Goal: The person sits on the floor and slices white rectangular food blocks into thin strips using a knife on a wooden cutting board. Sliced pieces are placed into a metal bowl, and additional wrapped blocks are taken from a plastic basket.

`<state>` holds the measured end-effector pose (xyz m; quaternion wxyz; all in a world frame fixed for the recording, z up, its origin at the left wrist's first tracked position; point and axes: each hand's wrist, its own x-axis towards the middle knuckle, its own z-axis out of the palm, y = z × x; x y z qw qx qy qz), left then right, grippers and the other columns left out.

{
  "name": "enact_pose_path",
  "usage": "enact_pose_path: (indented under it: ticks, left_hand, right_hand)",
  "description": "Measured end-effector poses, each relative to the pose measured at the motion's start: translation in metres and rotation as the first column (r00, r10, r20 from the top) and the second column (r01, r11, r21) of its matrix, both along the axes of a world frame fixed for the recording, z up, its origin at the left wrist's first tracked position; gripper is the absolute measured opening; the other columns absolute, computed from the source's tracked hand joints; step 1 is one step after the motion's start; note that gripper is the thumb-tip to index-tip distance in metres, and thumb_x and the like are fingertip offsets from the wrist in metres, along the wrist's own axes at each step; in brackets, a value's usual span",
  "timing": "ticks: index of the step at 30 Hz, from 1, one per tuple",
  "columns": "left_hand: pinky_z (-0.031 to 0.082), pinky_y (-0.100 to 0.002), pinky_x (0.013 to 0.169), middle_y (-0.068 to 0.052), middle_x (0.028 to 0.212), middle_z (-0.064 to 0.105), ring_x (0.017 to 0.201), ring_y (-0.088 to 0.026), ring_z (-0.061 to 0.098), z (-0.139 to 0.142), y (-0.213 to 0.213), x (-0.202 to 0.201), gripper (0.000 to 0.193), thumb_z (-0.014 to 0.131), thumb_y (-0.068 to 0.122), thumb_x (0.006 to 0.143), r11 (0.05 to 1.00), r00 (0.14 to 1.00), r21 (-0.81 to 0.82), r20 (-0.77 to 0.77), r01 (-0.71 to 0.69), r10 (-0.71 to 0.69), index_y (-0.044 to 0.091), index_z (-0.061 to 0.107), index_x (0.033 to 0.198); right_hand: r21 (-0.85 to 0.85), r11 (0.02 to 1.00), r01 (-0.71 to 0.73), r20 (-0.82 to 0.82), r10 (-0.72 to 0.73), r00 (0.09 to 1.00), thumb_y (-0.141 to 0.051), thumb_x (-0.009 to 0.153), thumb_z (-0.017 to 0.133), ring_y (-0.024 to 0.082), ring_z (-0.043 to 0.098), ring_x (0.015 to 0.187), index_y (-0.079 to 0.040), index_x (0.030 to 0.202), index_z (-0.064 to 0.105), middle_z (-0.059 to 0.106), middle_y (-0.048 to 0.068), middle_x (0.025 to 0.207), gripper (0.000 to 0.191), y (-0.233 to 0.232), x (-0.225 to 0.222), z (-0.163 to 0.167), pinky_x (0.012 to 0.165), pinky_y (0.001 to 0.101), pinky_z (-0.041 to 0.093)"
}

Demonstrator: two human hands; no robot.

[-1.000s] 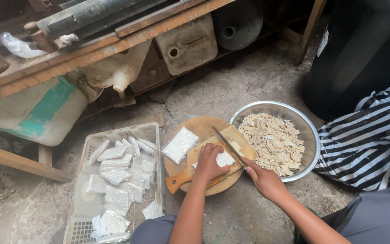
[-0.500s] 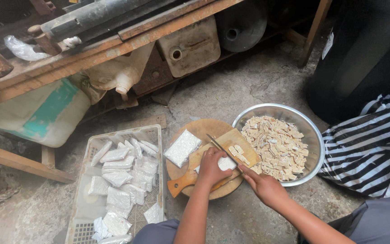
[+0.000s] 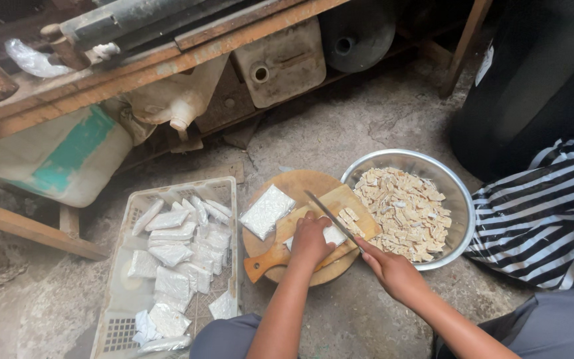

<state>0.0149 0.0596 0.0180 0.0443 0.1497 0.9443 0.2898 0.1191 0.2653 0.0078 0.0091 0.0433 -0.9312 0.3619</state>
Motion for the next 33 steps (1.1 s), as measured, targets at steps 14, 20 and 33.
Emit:
enact_pose_path:
  ticks: [14,20,33]
  left_hand:
    - [0.047,-0.041,0.103,-0.010,0.122,0.060,0.117,-0.033,0.054,-0.017,-0.003,-0.002,0.056,0.090,0.015,0.062,0.998,0.999,0.063,-0.032,0.008,-0.006,0.017,0.072,0.115]
    - [0.047,-0.042,0.102,-0.012,0.122,0.060,0.117,-0.035,0.054,-0.022,-0.006,-0.005,0.058,0.089,0.018,0.061,0.996,0.994,0.080,-0.103,0.042,-0.034,0.013,0.070,0.115]
    - [0.049,-0.042,0.100,-0.013,0.122,0.061,0.117,-0.035,0.055,-0.013,0.001,-0.001,0.058,0.088,0.021,0.059,0.999,0.998,0.033,-0.061,-0.005,0.007,0.013,0.071,0.114]
  right_hand:
    - [0.312,0.950,0.028,0.160,-0.081,0.984,-0.048,0.100,0.049,0.034,0.072,0.078,-0.052,0.149,0.044,0.069,0.017,0.078,0.050,-0.023,-0.028,-0.016,0.075,0.0439,0.057]
    - [-0.065,0.979,0.194,0.394,-0.153,0.906,-0.050,0.101,0.044,0.034,0.075,0.077,-0.046,0.151,0.046,0.070,0.020,0.075,0.050,-0.010,-0.042,-0.010,0.076,0.0407,0.059]
    - [0.132,0.991,0.030,0.212,-0.057,0.976,-0.048,0.099,0.045,0.039,0.073,0.085,-0.048,0.150,0.043,0.071,0.021,0.082,0.051,-0.008,0.010,0.018,0.080,0.0469,0.056]
